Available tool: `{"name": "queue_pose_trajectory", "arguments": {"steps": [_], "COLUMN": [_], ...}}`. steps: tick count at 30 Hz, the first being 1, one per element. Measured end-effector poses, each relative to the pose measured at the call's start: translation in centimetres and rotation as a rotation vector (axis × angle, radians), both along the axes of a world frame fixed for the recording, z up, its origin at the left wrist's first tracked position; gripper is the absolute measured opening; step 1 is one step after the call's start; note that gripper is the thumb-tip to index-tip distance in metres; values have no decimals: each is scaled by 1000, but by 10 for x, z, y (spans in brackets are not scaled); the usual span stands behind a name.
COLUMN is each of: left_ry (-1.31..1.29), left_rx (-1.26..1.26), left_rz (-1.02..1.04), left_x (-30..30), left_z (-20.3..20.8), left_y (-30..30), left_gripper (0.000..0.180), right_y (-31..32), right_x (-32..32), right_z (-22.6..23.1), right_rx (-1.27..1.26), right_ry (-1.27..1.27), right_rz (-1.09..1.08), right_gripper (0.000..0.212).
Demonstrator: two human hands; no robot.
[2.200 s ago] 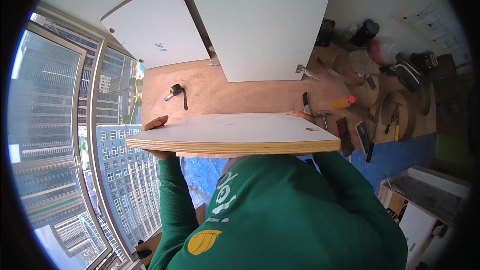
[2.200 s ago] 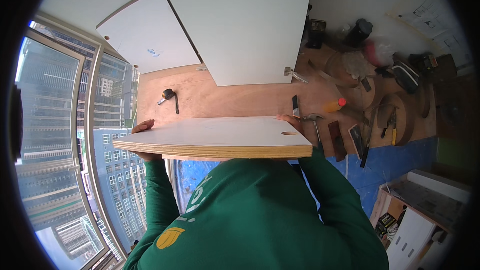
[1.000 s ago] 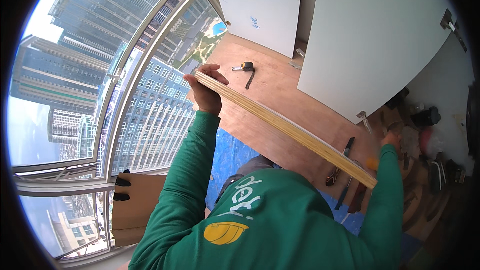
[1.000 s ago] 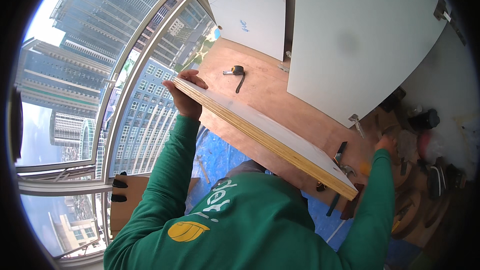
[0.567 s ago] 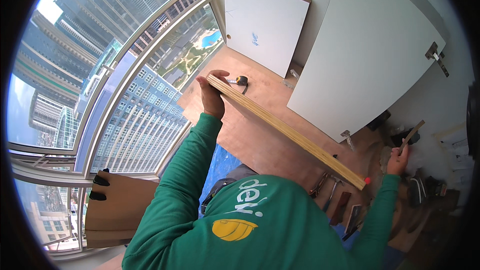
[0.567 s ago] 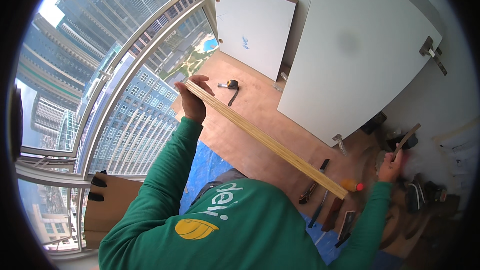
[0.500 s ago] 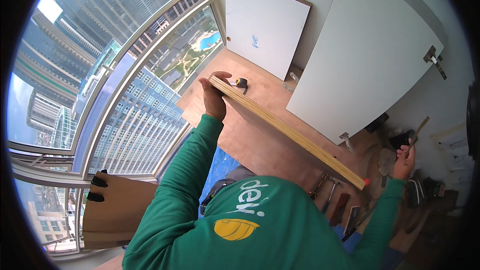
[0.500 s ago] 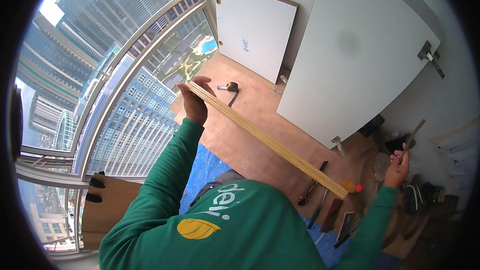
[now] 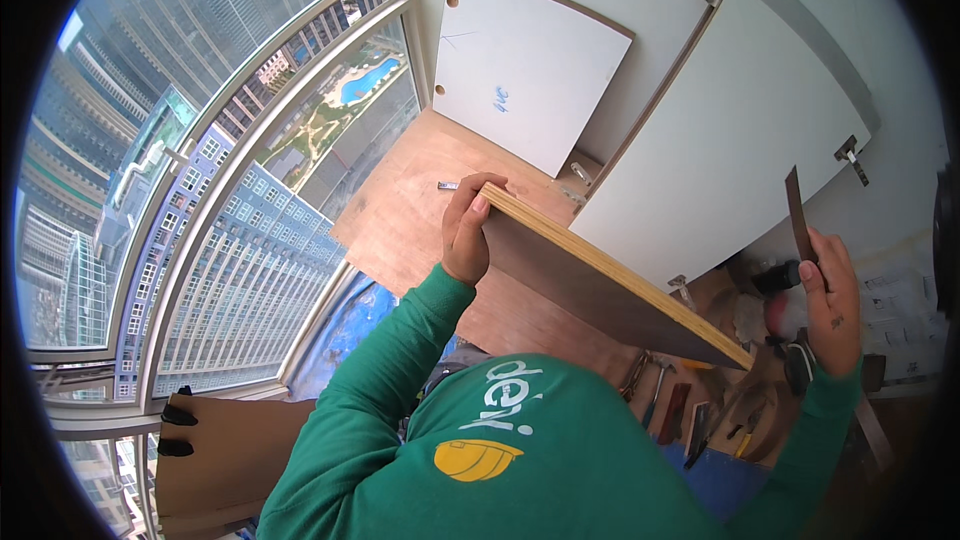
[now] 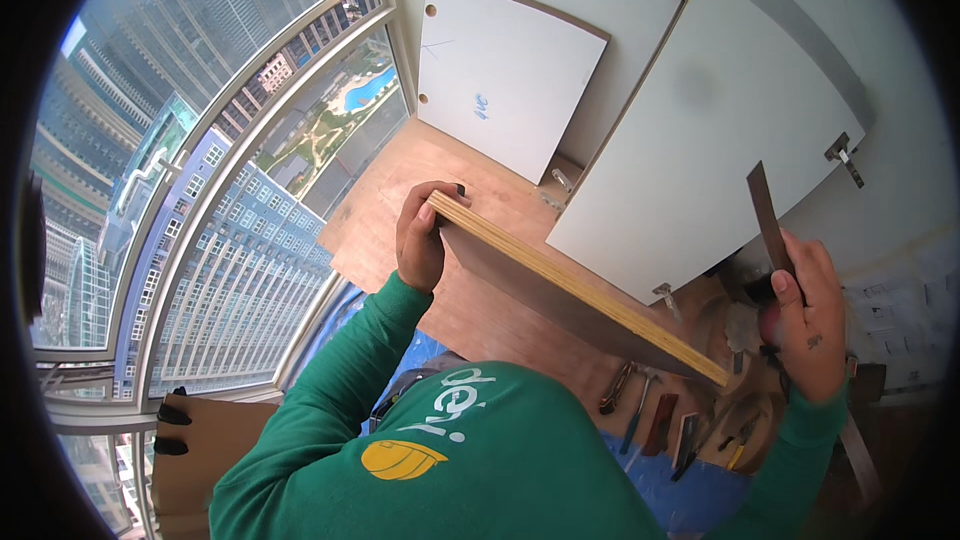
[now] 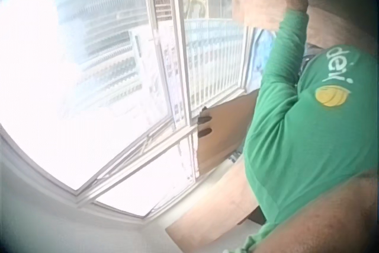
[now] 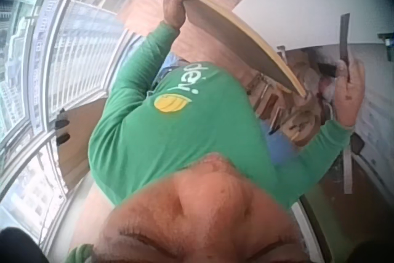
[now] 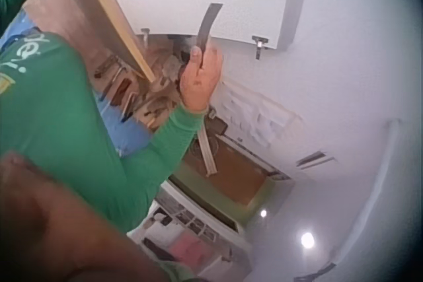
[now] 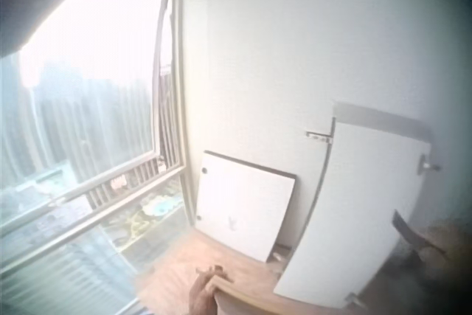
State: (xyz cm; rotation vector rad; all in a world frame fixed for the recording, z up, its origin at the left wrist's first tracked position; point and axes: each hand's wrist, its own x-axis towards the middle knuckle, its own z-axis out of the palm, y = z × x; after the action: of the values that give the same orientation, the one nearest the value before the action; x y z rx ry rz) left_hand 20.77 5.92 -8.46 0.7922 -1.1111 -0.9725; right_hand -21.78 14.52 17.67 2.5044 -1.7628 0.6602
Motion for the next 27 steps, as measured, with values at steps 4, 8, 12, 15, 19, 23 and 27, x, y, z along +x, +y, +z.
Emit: {"name": "queue_pose_trajectory", "arguments": {"steps": [4, 8, 12, 15, 19, 23, 27], "left_ry": [-129, -98, -69, 27, 96, 80, 80], "left_rx": [-12, -31, -50, -9, 10, 24, 13], "left_rz": [-138, -237, -301, -339, -410, -425, -436], "left_x": [18, 25, 30, 29, 30, 32, 34], "left_z": [5, 14, 18, 17, 17, 18, 19], "left_y": [-4, -10, -18, -19, -22, -23, -24], "left_gripper": [49, 45, 45, 46, 46, 48, 49], "right_y": [-25, -40, -59, -67, -76, -80, -82], "right_x": [94, 162, 202, 220, 233, 239, 241], "right_z": [2, -2, -14, -23, -30, -32, -34], "right_rx": [145, 364, 349, 331, 315, 353, 371], "right_ry": [-56, -102, -59, -17, 17, 41, 45], "right_rz": [111, 137, 172, 176, 153, 123, 111], "right_gripper": [49, 47, 43, 42, 41, 39, 37]}}
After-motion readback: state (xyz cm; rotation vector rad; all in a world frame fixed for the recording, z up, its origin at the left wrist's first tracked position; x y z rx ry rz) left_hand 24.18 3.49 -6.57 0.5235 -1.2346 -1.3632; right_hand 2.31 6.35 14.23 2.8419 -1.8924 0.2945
